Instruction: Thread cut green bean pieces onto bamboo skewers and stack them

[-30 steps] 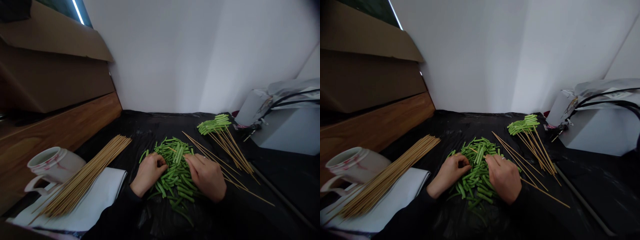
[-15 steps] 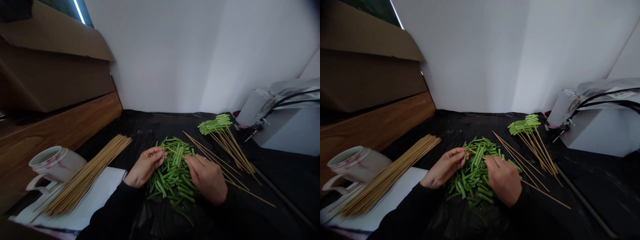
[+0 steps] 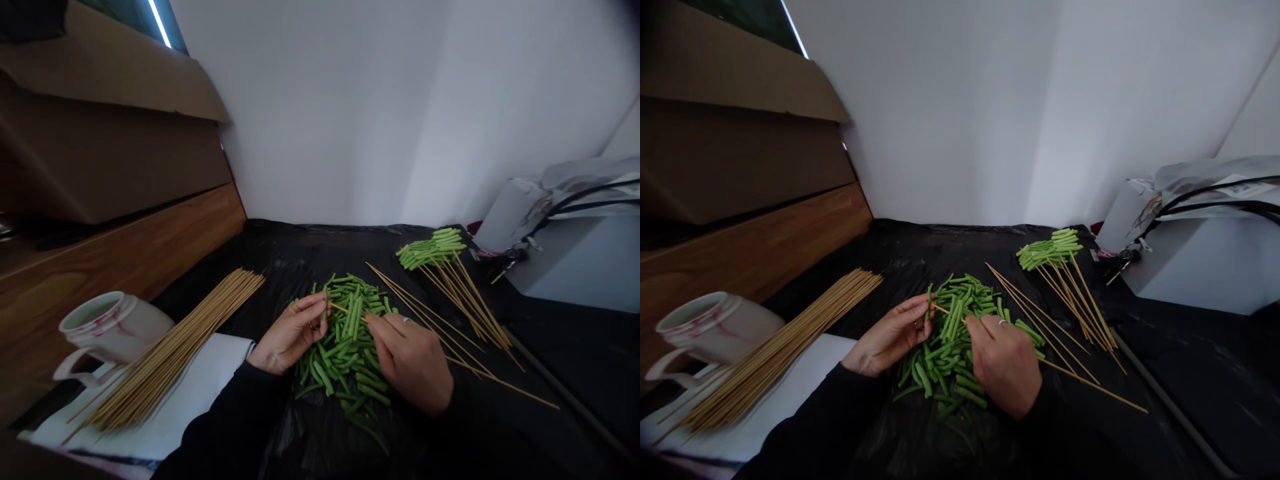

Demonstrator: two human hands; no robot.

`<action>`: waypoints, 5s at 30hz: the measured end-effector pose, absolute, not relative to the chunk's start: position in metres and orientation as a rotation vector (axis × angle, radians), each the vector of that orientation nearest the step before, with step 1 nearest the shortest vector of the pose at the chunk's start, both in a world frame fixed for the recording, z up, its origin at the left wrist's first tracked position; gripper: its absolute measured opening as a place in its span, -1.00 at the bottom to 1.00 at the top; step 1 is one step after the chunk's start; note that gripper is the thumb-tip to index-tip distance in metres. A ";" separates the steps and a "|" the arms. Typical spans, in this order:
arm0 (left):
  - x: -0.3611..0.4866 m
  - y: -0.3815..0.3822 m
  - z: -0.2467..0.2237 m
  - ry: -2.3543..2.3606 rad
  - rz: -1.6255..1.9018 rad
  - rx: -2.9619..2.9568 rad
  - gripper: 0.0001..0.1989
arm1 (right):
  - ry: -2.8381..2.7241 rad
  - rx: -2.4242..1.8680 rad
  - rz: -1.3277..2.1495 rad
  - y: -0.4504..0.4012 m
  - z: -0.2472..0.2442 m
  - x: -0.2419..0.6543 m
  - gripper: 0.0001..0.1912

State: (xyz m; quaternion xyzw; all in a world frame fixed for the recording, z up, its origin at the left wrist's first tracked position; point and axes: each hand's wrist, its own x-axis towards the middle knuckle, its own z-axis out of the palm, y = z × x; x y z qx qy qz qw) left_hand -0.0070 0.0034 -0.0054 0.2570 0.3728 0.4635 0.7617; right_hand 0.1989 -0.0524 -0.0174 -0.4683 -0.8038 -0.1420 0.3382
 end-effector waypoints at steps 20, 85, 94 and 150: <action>-0.005 0.002 -0.005 0.790 1.007 0.544 -0.85 | -2.110 -1.237 -0.392 -0.053 -0.018 0.199 -0.70; 0.005 -0.002 -0.015 0.864 1.032 0.654 -0.78 | -2.058 -1.313 -0.047 -0.054 -0.028 0.190 -0.75; 0.007 -0.006 -0.012 0.852 1.014 0.709 -0.77 | -2.040 -1.296 -0.030 -0.055 -0.029 0.189 -0.75; 0.015 -0.014 -0.018 1.052 0.868 1.894 -0.80 | -2.031 -1.328 -0.402 -0.044 -0.017 0.209 -0.74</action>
